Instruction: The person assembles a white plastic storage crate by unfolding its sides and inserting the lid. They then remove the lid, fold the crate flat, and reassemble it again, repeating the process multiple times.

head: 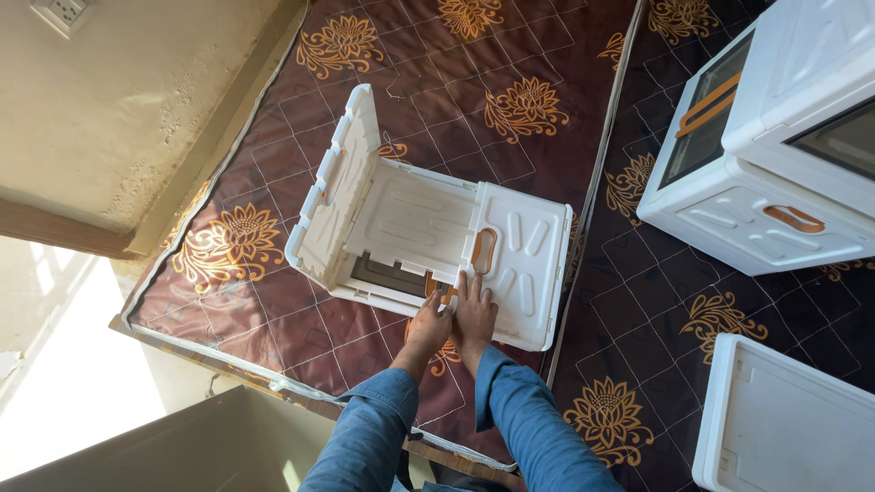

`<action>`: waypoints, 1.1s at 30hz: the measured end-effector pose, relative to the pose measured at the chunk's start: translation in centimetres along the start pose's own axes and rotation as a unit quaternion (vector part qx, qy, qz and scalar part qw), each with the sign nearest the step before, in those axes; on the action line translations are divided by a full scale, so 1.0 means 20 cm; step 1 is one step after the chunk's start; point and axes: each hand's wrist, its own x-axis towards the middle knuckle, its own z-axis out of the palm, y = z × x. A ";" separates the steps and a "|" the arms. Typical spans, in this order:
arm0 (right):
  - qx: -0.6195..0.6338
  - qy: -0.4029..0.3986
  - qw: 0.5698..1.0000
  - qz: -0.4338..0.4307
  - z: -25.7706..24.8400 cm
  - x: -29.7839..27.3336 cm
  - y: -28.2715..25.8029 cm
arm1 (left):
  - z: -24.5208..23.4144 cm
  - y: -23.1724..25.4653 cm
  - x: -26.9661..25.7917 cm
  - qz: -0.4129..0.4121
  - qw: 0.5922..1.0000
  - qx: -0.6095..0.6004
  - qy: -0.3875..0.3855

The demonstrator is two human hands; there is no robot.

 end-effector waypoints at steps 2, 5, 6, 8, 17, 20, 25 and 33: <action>0.056 0.000 0.998 0.004 -0.05 -0.03 0.00 | 0.02 -0.03 0.03 -0.086 0.995 -0.049 -0.025; 0.067 -0.040 0.997 0.019 -0.13 0.00 -0.01 | 0.11 -0.04 0.13 -0.068 0.979 -0.193 -0.002; 0.074 -0.037 0.996 0.023 -0.15 0.01 -0.01 | 0.13 -0.04 0.14 -0.063 0.970 -0.233 0.006; 0.088 -0.038 0.995 0.032 -0.18 0.00 -0.01 | 0.18 -0.04 0.17 -0.056 0.948 -0.311 0.018; 0.247 -0.003 0.968 0.054 -0.44 -0.09 0.14 | 0.09 0.35 0.04 -0.163 0.973 -0.160 -0.044; 0.288 0.042 0.955 0.051 -0.51 -0.13 0.19 | 0.04 0.50 -0.07 -0.118 0.992 -0.028 -0.044; 0.329 0.149 0.931 0.055 -0.53 -0.19 0.40 | 0.07 0.68 -0.24 -0.018 0.999 -0.010 -0.049; 0.441 0.087 0.884 0.128 -0.60 -0.33 0.72 | 0.17 0.89 -0.34 0.083 0.988 0.038 -0.122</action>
